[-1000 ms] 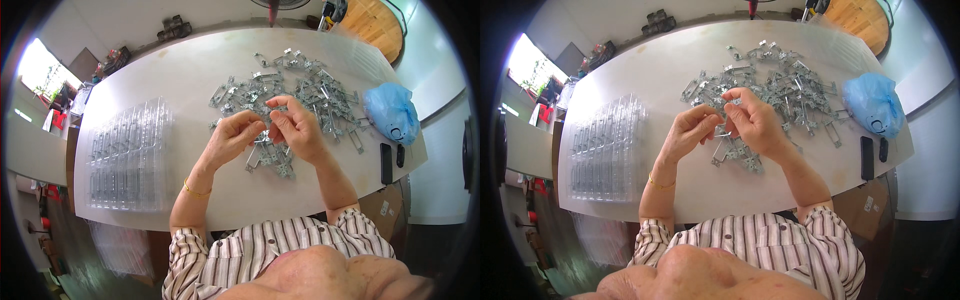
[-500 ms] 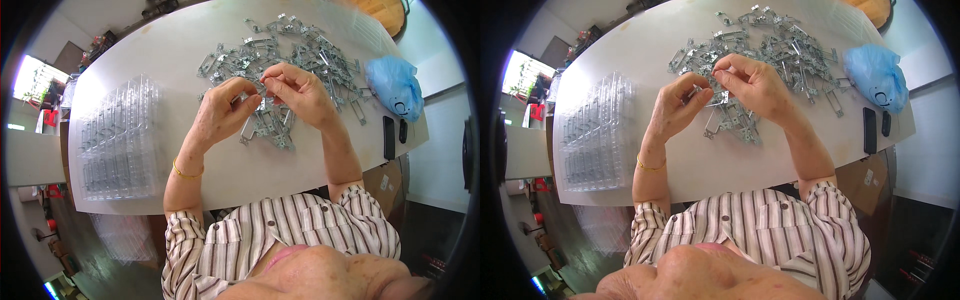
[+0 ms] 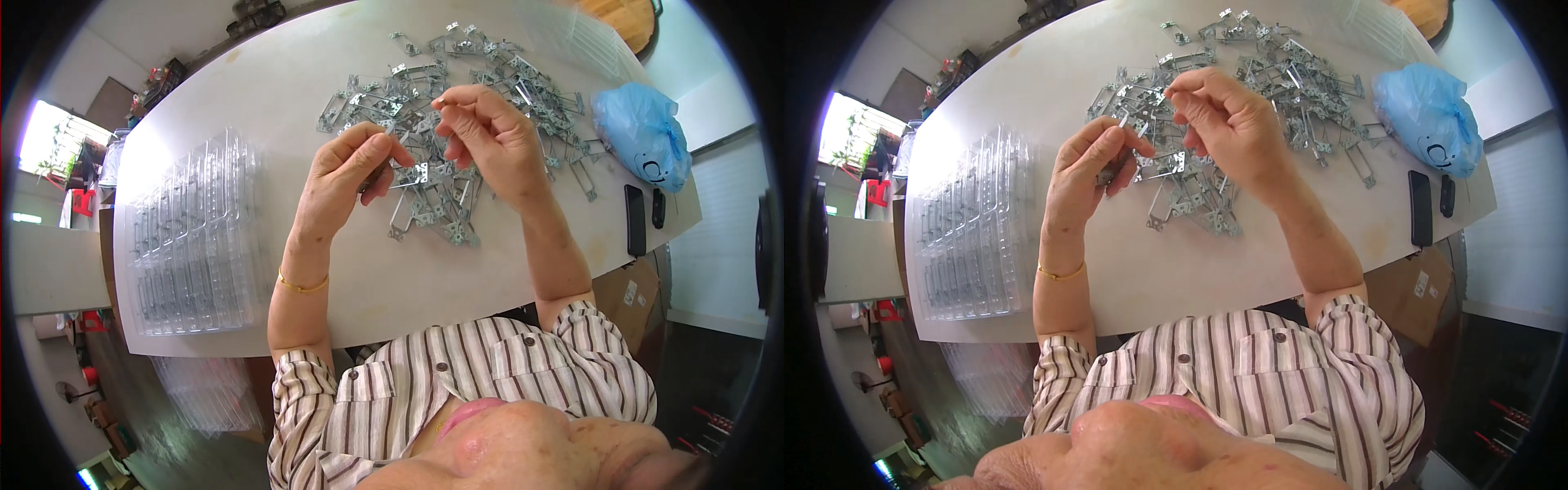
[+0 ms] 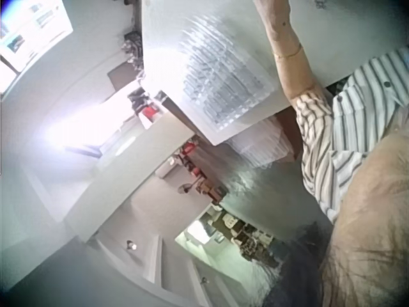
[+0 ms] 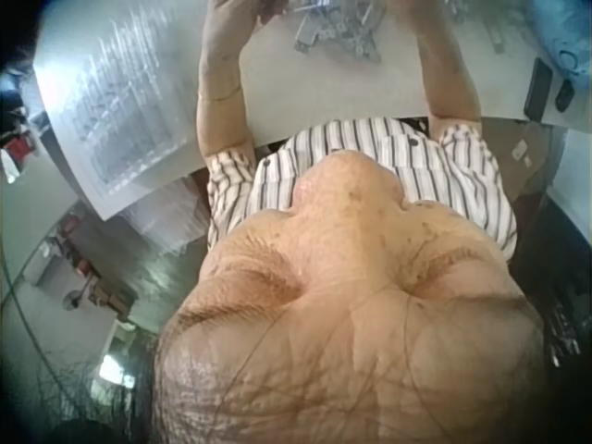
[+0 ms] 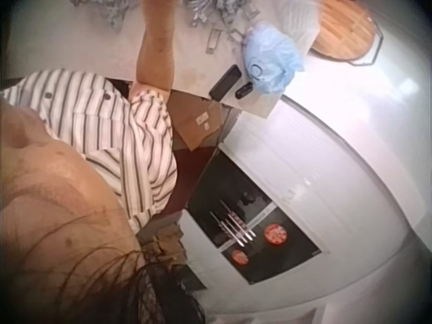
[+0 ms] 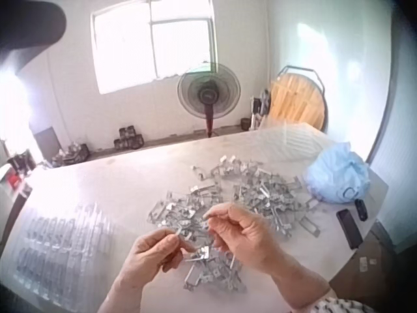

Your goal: The person assembles metal hardware by inserting pins into metal brackets by hand and places the assembled parts into compartments of a plastic tray.

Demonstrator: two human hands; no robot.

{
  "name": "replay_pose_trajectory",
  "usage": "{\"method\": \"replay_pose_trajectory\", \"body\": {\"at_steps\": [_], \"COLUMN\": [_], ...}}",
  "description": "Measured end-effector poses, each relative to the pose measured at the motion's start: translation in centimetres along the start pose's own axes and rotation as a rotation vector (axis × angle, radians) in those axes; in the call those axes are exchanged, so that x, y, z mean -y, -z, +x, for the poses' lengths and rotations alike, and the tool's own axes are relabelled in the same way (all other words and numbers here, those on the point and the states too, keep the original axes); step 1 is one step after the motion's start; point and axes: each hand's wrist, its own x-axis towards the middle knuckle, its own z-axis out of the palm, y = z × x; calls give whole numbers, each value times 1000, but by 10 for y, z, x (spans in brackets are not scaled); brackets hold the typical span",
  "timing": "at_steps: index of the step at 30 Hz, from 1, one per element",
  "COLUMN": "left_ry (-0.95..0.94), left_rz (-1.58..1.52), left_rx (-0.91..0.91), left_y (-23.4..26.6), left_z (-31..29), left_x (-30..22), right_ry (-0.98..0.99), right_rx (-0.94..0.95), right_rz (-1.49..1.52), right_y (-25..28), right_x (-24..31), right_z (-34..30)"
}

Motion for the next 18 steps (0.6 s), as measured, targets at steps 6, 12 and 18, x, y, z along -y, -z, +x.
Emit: {"method": "replay_pose_trajectory", "body": {"at_steps": [6, 12, 18], "left_ry": [-30, -42, -62], "left_rz": [-68, -36, -61], "left_rx": [12, 9, 35], "left_y": [9, 4, 7], "left_z": [2, -1, -1], "left_x": [1, -1, 4], "right_ry": [-26, -27, -8], "right_rx": [52, 52, 51], "right_rz": [-12, -80, -139], "right_y": [-9, -11, -11], "right_x": [1, 3, 5], "right_z": [0, -3, -4]}}
